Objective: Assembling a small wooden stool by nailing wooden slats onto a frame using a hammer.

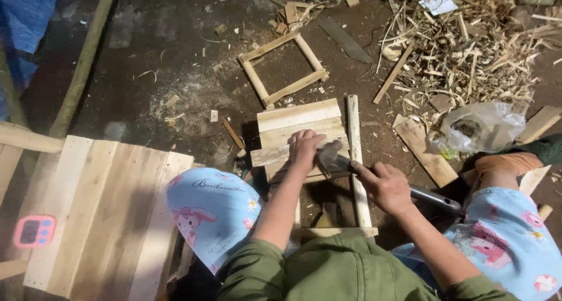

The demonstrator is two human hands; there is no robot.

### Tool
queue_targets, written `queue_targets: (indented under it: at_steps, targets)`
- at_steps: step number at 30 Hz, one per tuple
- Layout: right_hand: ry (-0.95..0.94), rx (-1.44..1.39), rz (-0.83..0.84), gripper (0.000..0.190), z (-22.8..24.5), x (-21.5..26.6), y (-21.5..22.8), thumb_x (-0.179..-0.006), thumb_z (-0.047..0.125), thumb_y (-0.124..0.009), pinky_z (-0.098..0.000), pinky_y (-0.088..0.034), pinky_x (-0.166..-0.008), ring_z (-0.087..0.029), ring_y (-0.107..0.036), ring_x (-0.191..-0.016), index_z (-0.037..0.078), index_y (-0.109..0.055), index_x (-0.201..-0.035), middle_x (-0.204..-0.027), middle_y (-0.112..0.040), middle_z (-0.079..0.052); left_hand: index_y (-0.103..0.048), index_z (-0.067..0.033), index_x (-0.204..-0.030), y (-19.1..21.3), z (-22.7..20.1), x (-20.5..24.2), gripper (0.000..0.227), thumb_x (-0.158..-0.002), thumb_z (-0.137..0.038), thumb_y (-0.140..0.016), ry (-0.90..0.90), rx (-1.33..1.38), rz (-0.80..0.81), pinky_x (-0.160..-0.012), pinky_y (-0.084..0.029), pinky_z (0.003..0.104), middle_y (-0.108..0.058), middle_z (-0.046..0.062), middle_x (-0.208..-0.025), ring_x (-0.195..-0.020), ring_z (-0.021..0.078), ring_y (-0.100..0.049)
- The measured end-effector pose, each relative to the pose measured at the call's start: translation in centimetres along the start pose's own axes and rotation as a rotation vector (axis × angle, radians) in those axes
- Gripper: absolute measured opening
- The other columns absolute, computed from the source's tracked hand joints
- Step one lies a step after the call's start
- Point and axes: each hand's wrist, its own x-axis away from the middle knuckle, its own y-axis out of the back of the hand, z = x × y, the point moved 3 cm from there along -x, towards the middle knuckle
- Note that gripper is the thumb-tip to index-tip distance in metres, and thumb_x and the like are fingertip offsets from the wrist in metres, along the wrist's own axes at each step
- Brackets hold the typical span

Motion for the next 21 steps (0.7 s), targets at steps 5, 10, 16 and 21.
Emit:
queue_targets:
  at_steps: [5,10,16,21]
  targets:
    - [0.002,-0.088,0.031,0.036,2.5,-0.9,1.9,-0.089,0.033,-0.069,-0.0387,-0.055,-0.056,-0.025,-0.062,-0.063,0.039,-0.072,-0.124,-0.074,-0.054,-0.002,-0.069,-0.0279,-0.113,2.2,-3.2,2.1,0.042,-0.094,-0.06,-0.05,0.143,0.134,0.002,-0.123,-0.025,0.035,-0.055,-0.004,-0.125,-0.136,0.0205,-0.037]
    - [-0.249,-0.179,0.25,0.054,-1.4,2.0,-1.6,-0.08,0.03,-0.071,-0.0417,-0.06,-0.072,-0.028,-0.068,-0.079,0.04,-0.066,-0.133,-0.085,-0.059,-0.004,-0.067,-0.023,-0.106,2.3,-3.3,2.5,0.04,-0.094,-0.059,-0.052,0.228,0.327,-0.037,-0.126,-0.022,0.034,-0.053,-0.001,-0.124,-0.139,0.0222,-0.036]
    - [-0.783,-1.039,-0.033,0.047,-0.6,0.1,2.2,-0.092,0.014,-0.075,-0.0354,-0.056,-0.067,-0.017,-0.06,-0.084,0.017,-0.069,-0.138,-0.104,-0.071,-0.01,-0.066,-0.0336,-0.132,-1.8,1.0,-0.1,0.058,-0.077,-0.052,-0.075,-0.073,-0.223,-0.087,-0.115,-0.03,0.041,-0.059,-0.007,-0.119,-0.131,0.0177,-0.044]
    - [-0.854,-1.025,-0.025,0.045,-0.9,1.9,-0.2,-0.093,0.01,-0.073,-0.036,-0.055,-0.054,-0.022,-0.063,-0.069,0.014,-0.069,-0.137,-0.083,-0.067,-0.018,-0.066,-0.0302,-0.131,-1.5,-0.1,0.3,0.056,-0.081,-0.051,-0.078,-0.12,-0.247,-0.104,-0.119,-0.025,0.041,-0.058,-0.008,-0.119,-0.132,0.0174,-0.042]
